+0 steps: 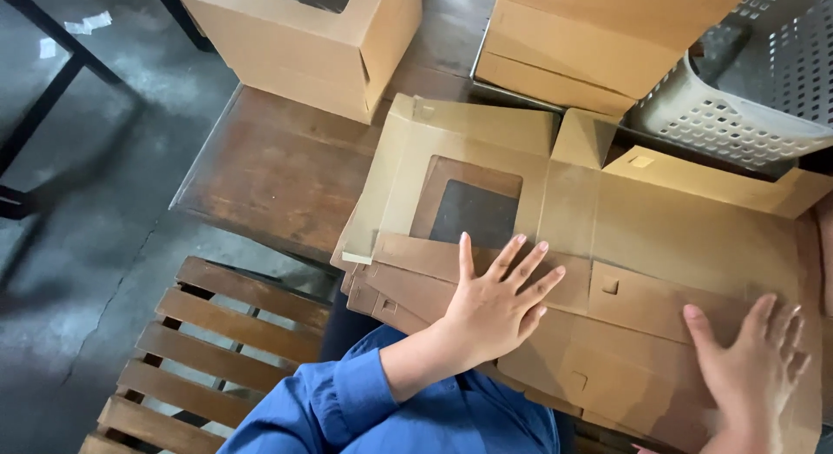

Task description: Assembling a cardboard box with a clear window by folding and tucking pre-cut flaps.

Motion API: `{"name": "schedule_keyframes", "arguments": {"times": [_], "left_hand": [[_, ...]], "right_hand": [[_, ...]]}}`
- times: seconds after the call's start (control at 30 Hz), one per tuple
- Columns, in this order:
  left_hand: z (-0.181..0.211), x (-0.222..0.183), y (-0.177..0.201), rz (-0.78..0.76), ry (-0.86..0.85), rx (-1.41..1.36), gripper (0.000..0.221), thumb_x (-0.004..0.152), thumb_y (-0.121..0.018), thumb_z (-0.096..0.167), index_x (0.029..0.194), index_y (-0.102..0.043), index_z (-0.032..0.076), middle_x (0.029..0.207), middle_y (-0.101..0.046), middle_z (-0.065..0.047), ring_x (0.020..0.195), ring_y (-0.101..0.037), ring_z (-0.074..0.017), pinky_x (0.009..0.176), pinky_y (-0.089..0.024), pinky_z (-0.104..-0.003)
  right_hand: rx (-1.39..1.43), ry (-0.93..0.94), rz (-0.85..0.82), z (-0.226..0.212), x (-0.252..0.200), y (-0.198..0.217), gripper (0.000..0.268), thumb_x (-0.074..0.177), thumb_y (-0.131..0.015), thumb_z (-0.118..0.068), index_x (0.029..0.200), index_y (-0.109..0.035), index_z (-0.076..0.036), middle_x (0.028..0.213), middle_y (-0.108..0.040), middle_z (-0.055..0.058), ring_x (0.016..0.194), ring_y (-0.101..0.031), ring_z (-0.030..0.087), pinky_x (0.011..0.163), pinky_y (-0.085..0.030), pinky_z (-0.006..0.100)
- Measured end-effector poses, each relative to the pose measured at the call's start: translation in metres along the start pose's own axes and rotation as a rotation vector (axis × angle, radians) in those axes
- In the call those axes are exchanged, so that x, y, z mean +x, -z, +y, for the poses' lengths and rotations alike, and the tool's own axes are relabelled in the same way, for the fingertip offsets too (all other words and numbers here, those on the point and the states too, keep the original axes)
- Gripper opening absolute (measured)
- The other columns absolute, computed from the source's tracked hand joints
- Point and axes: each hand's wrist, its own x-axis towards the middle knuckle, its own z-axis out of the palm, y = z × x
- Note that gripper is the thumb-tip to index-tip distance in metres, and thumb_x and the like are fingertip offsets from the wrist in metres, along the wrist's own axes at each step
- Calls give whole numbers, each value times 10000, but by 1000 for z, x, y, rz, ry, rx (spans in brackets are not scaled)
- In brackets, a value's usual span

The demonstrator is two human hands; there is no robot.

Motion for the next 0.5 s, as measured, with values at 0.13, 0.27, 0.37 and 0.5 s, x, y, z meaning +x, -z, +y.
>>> {"name": "schedule_keyframes", "arguments": {"times": [0.13, 0.27, 0.37, 0.5], "left_hand": [[-1, 0, -2, -45, -14, 8, 563, 1038, -367, 525, 1586, -366, 393, 1691, -337, 48, 1584, -257, -219, 1108, -222, -829], [-3, -3, 0, 20, -38, -9, 551, 1028, -452, 537, 1564, -417, 415, 1672, -394, 70, 1573, -319, -222, 1089, -256, -837], [-3, -4, 1, -16, -54, 11, 553, 1035, -400, 588, 1571, -359, 458, 1670, -398, 84, 1574, -323, -238, 1046, -247, -874], [-3, -2, -4, -64, -83, 7, 539, 1014, -366, 664, 1539, -337, 550, 1703, -309, 54, 1589, -257, -288, 1028, -214, -905]], "right_hand": [[27, -84, 4, 13, 14, 5, 1113, 845, -340, -752, 1652, -65, -35, 1735, -7, 140, 1598, 5, 277, 1255, 16, 528], [68, -114, 16, 15, 14, 7, 1039, 892, -361, -683, 1653, -108, -23, 1738, -58, 131, 1590, -18, 257, 1229, -5, 592], [42, -143, 30, 18, 13, -2, 934, 974, -283, -632, 1651, -85, -20, 1739, -47, 126, 1586, 8, 223, 1220, -25, 637], [-11, 7, 81, 17, 7, -16, 892, 1003, -272, -572, 1641, -113, 31, 1695, -88, 298, 1568, -44, 419, 1207, -35, 640]]}}
